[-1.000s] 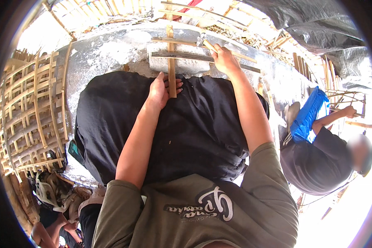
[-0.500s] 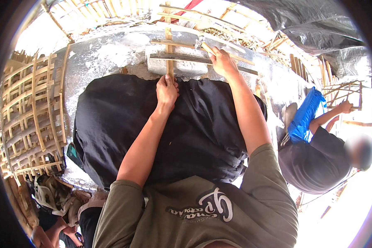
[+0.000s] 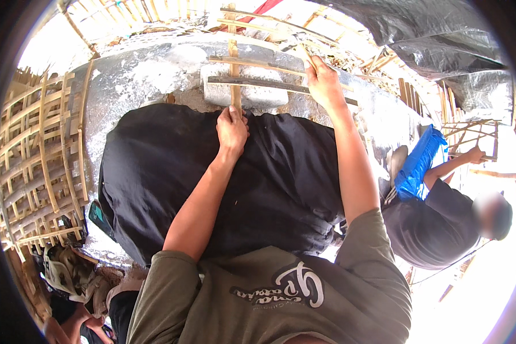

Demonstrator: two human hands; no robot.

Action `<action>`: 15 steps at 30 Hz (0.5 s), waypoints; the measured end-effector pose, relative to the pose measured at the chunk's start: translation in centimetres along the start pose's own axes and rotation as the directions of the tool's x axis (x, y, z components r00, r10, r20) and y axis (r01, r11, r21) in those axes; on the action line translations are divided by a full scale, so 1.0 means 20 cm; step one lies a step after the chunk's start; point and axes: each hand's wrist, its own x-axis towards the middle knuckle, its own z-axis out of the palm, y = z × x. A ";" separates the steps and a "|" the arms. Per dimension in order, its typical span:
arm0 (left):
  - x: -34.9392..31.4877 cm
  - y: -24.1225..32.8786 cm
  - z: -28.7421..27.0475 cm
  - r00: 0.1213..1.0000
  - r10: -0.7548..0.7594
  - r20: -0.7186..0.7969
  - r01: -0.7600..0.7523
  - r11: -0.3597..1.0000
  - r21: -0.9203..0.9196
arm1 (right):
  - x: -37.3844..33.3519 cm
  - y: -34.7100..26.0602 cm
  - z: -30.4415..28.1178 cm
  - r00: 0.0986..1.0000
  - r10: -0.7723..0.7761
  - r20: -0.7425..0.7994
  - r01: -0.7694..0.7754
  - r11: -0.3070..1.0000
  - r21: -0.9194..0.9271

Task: The person secures thin wooden strips to a curved roof framework using a hammer and nails. They position each strip, hold it in place, and drive nails through the wood into the underlying structure. A black plastic sheet is draped over part of the framework during the process.

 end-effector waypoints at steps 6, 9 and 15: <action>0.00 0.01 0.00 1.000 -0.018 0.005 0.018 1.000 -0.013 | -0.01 0.06 -0.19 0.975 0.156 0.159 -0.162 0.986 0.029; 0.00 0.02 0.01 0.999 -0.046 0.017 0.047 0.997 -0.058 | -0.03 0.16 -0.30 0.975 0.127 0.181 -0.131 0.991 0.014; -0.01 0.02 0.00 0.999 -0.050 -0.001 0.050 0.998 -0.038 | -0.18 0.21 -0.41 0.879 0.250 0.406 -0.308 0.948 0.082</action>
